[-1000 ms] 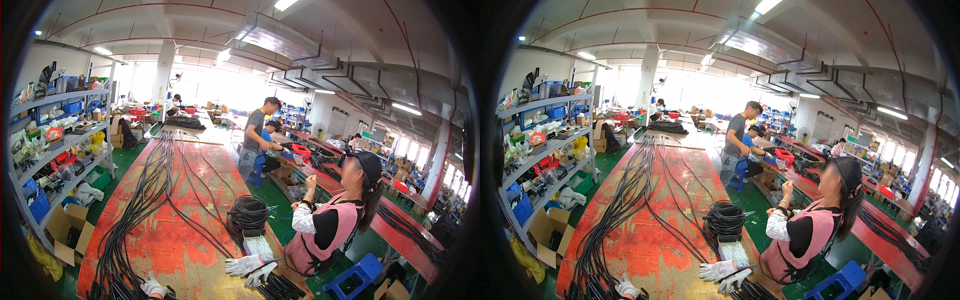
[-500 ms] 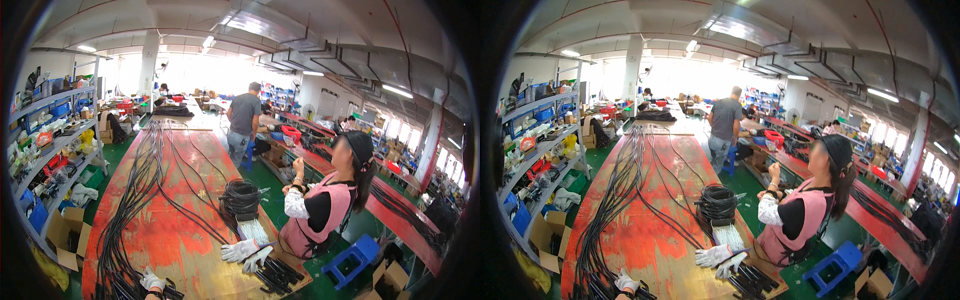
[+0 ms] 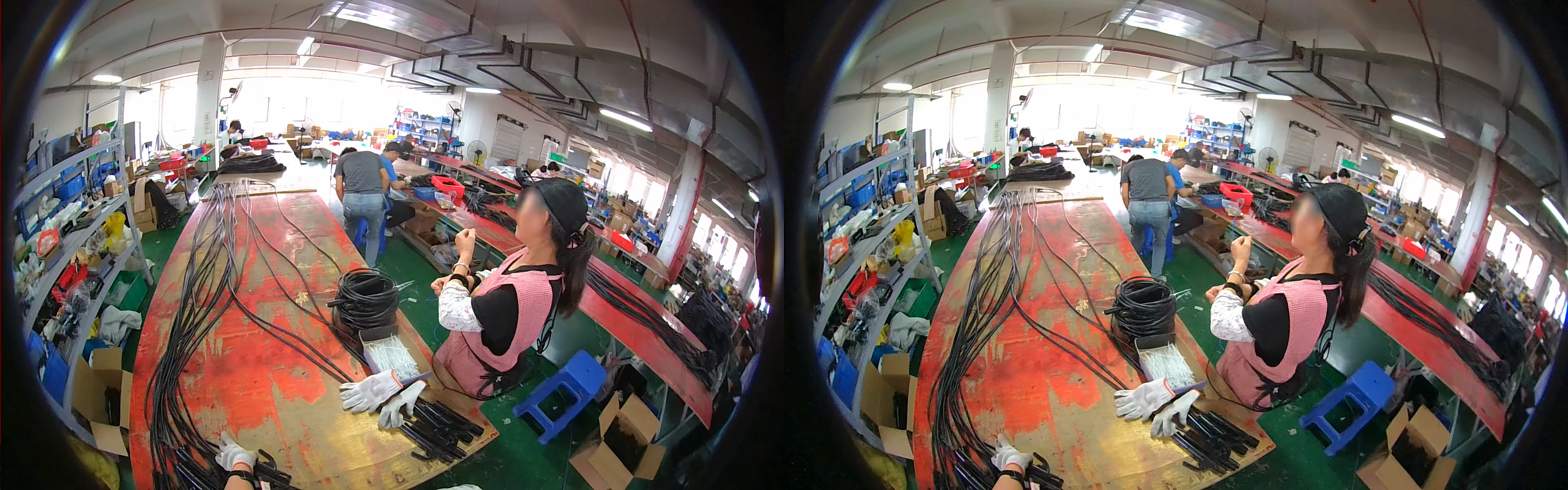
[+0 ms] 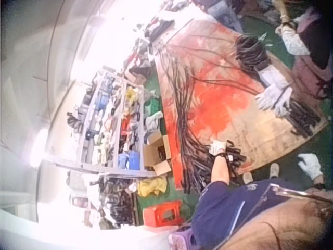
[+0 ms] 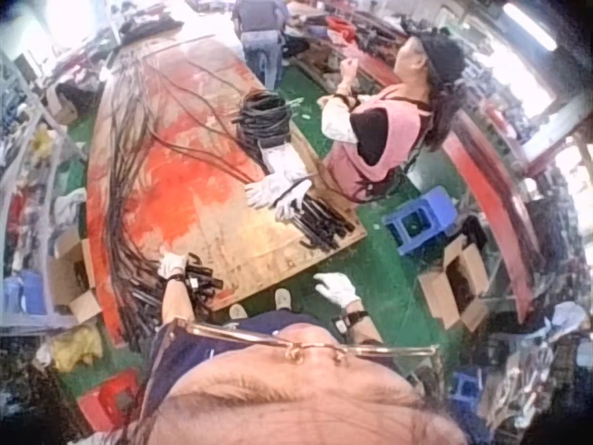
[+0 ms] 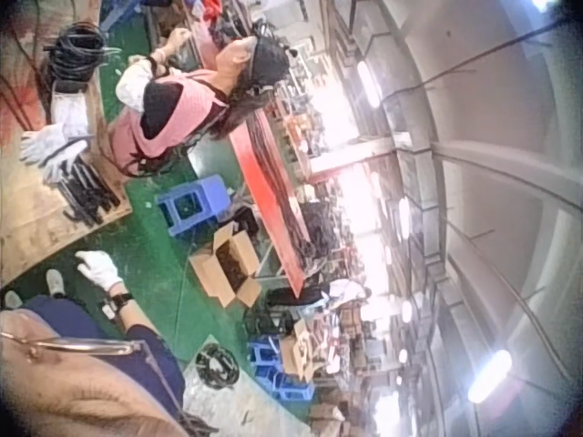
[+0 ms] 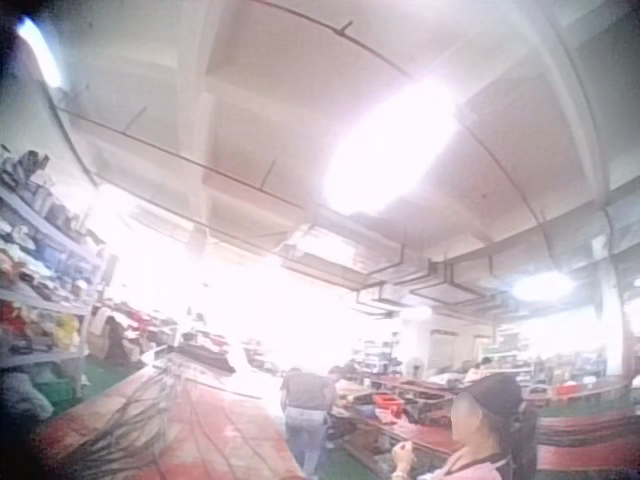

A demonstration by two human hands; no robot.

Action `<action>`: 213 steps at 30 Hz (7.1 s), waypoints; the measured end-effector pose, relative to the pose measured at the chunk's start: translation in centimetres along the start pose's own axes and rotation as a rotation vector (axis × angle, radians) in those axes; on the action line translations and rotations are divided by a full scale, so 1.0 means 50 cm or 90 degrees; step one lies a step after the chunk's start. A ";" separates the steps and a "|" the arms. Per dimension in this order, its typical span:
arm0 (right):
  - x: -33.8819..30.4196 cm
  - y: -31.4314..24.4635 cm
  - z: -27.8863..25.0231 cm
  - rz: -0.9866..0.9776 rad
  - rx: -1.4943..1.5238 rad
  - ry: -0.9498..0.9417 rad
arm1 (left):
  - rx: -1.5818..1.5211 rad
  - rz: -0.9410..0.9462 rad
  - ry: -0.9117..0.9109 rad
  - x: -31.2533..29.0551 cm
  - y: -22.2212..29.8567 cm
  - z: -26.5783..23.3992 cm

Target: The person is bundling long black electrical cables using zip ties at a factory workbench.

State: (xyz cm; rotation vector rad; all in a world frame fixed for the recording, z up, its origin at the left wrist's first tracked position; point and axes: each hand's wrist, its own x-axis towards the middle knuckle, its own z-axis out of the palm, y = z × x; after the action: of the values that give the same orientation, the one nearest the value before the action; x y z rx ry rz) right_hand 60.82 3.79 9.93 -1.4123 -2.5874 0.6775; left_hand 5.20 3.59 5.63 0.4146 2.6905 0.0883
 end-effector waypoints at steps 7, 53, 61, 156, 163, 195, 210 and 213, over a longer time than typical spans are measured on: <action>-0.011 0.011 -0.006 0.018 0.013 -0.003 | -0.235 -0.052 0.064 0.071 -0.033 0.035; 0.198 -0.581 0.075 -0.907 0.118 -0.168 | -0.802 0.041 -0.338 -0.656 -0.650 -0.032; 0.150 -0.782 0.199 -1.165 0.064 -0.102 | -0.500 0.300 -0.170 -0.736 -0.701 -0.094; 0.020 -1.175 0.110 -1.511 0.222 -0.302 | -1.270 -0.054 0.255 -0.886 -0.617 -0.181; -0.058 -1.131 0.067 -1.582 0.239 -0.250 | -0.434 -0.292 0.652 -0.872 -0.605 -0.050; 0.501 -1.114 0.330 -1.143 0.014 -0.546 | -1.212 -0.008 1.553 -1.456 -0.663 0.085; -0.141 -1.268 -0.010 -1.293 0.488 -0.617 | -1.404 -0.168 0.567 -1.072 -0.655 -0.115; -0.131 -1.277 0.003 -1.315 0.498 -0.541 | -1.447 -0.109 0.586 -1.066 -0.638 -0.126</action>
State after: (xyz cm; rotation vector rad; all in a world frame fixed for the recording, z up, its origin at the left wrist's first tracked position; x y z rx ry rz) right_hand 15.26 -31.35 38.37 1.8324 -1.9671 1.3718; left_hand 40.22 -42.87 28.33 -0.7098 1.3089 3.0811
